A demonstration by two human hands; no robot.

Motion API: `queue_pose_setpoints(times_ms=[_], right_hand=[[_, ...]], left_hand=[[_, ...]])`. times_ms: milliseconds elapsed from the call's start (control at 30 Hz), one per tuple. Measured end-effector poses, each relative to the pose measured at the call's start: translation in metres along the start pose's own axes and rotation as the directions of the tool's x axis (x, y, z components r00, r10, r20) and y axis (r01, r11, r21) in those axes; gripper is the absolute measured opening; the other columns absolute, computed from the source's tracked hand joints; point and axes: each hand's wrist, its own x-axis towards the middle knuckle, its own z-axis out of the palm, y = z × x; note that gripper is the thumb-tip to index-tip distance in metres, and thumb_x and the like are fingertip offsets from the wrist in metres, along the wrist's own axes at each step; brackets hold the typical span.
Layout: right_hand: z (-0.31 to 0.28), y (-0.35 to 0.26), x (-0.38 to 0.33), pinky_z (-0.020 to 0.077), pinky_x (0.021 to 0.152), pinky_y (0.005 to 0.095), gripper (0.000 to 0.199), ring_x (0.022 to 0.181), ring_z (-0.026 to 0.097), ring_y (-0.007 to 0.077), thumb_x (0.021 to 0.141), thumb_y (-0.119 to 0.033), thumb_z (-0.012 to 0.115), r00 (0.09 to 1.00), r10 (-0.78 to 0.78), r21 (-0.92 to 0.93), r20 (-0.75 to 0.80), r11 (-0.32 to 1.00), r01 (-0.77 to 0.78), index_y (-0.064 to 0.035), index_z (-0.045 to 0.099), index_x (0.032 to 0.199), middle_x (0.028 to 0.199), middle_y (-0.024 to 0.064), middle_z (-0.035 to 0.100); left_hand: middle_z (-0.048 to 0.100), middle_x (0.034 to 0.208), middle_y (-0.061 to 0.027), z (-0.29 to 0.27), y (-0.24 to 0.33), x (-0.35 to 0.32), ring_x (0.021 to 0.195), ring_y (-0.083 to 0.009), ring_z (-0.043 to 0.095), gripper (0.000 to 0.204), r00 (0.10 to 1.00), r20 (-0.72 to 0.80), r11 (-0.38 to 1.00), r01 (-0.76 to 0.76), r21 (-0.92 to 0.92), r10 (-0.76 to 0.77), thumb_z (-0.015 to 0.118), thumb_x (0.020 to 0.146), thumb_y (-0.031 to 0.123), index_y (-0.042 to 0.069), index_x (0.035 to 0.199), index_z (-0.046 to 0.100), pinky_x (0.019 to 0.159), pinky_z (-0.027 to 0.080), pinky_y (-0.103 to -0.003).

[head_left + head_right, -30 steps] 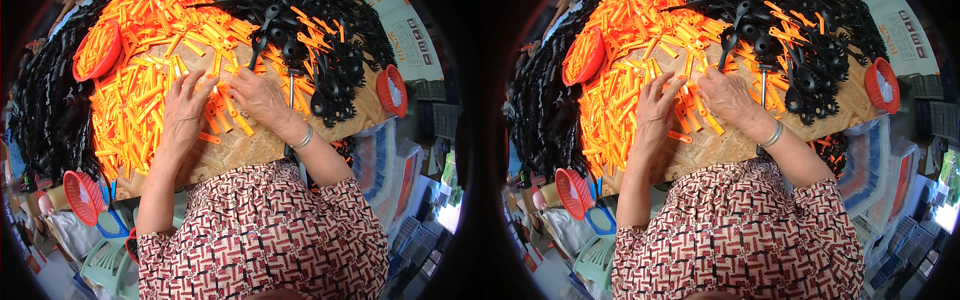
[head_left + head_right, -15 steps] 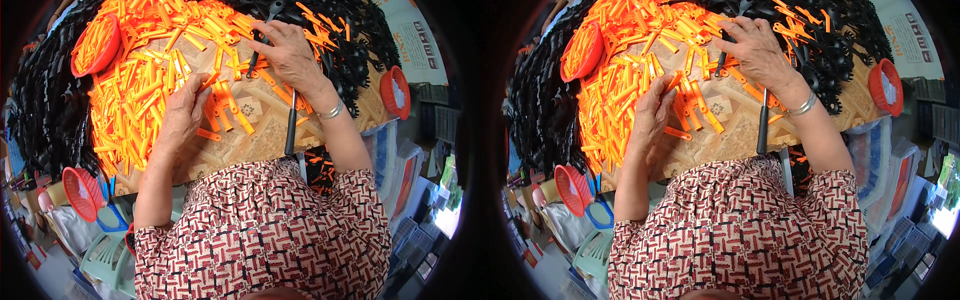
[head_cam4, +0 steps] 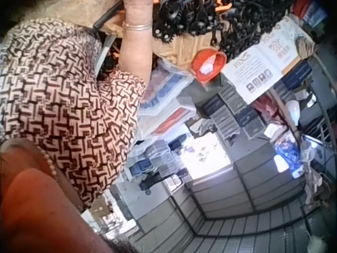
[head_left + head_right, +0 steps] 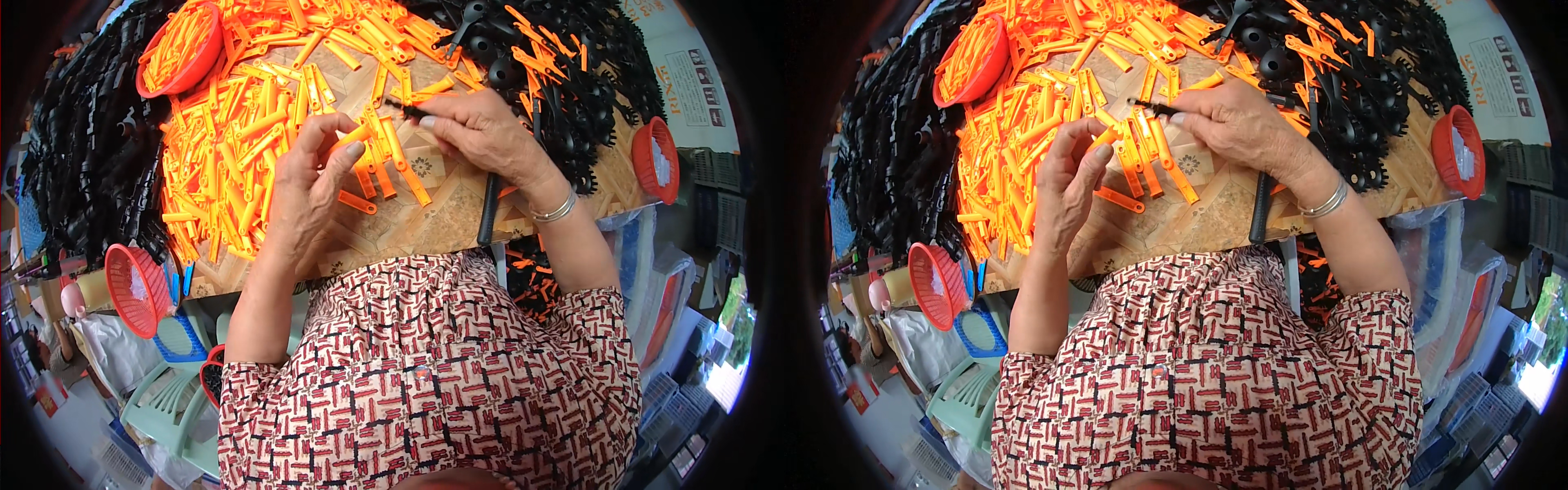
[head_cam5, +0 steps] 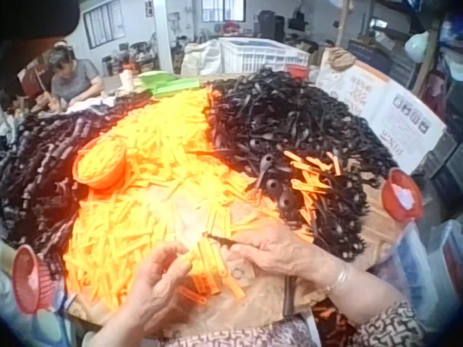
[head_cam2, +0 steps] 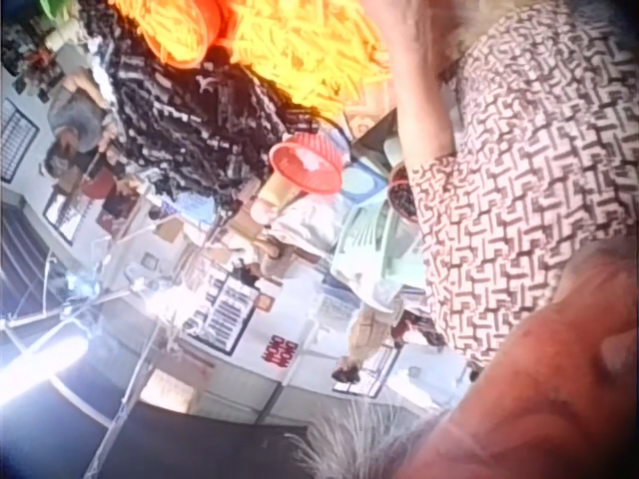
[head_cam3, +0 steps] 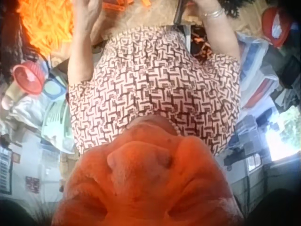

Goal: The person assembles garden weeding tools by inserting orange plastic handles into black metal heads. They use a hammer to secure the connection between the handle and the head, then place the finished tools on the table. The process is repeated for multiple units.

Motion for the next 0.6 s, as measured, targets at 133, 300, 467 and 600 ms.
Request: queue_pose_setpoints(times_ms=[133, 300, 467, 600], right_hand=[[0.02, -0.004, -0.015, 0.0467, 0.054, 0.0235, 0.025, 0.056, 0.054, 0.004, 0.104, -0.021, 0.063, 0.956, 0.228, 0.499, 0.182, 0.817, -0.29, 0.0, 0.076, 0.108, 0.065, -0.0033, 0.061], [0.021, -0.004, -0.019, 0.0433, 0.054, 0.0211, 0.024, 0.057, 0.054, 0.0042, 0.104, -0.019, 0.063, 0.91, 0.239, 0.457, 0.338, 0.804, -0.38, 0.0014, 0.075, 0.109, 0.069, -0.0019, 0.061], [0.022, -0.012, -0.02, 0.0451, 0.052, 0.0238, 0.021, 0.053, 0.054, 0.0048, 0.1, -0.017, 0.064, 0.907, 0.231, 0.414, 0.352, 0.831, -0.372, 0.001, 0.075, 0.096, 0.062, -0.0024, 0.06], [0.023, -0.011, -0.022, 0.0433, 0.05, 0.022, 0.021, 0.053, 0.053, 0.0037, 0.102, -0.017, 0.064, 0.905, 0.208, 0.406, 0.372, 0.84, -0.36, -0.0007, 0.076, 0.107, 0.063, -0.0025, 0.06]], left_hand=[[0.073, 0.103, -0.0065, -0.005, 0.014, -0.008, 0.086, -0.0163, 0.069, 0.023, 0.926, 0.125, 0.862, -0.377, 0.339, 0.356, 0.076, 0.09, 0.002, 0.004, 0.112, 0.069, 0.074, 0.054, -0.03], [0.075, 0.094, -0.0054, -0.017, 0.015, -0.008, 0.074, -0.0228, 0.066, 0.031, 0.807, 0.244, 0.656, -0.582, 0.481, 0.537, 0.079, 0.082, 0.0, 0.007, 0.111, 0.07, 0.067, 0.051, -0.033], [0.071, 0.084, -0.0052, -0.019, 0.02, -0.008, 0.066, -0.0216, 0.06, 0.025, 0.782, 0.334, 0.599, -0.619, 0.508, 0.526, 0.08, 0.083, 0.002, 0.007, 0.106, 0.072, 0.062, 0.045, -0.034], [0.068, 0.079, -0.0053, -0.014, 0.016, -0.006, 0.065, -0.0222, 0.059, 0.024, 0.775, 0.348, 0.594, -0.63, 0.5, 0.528, 0.08, 0.082, 0.003, 0.008, 0.105, 0.073, 0.061, 0.044, -0.035]])
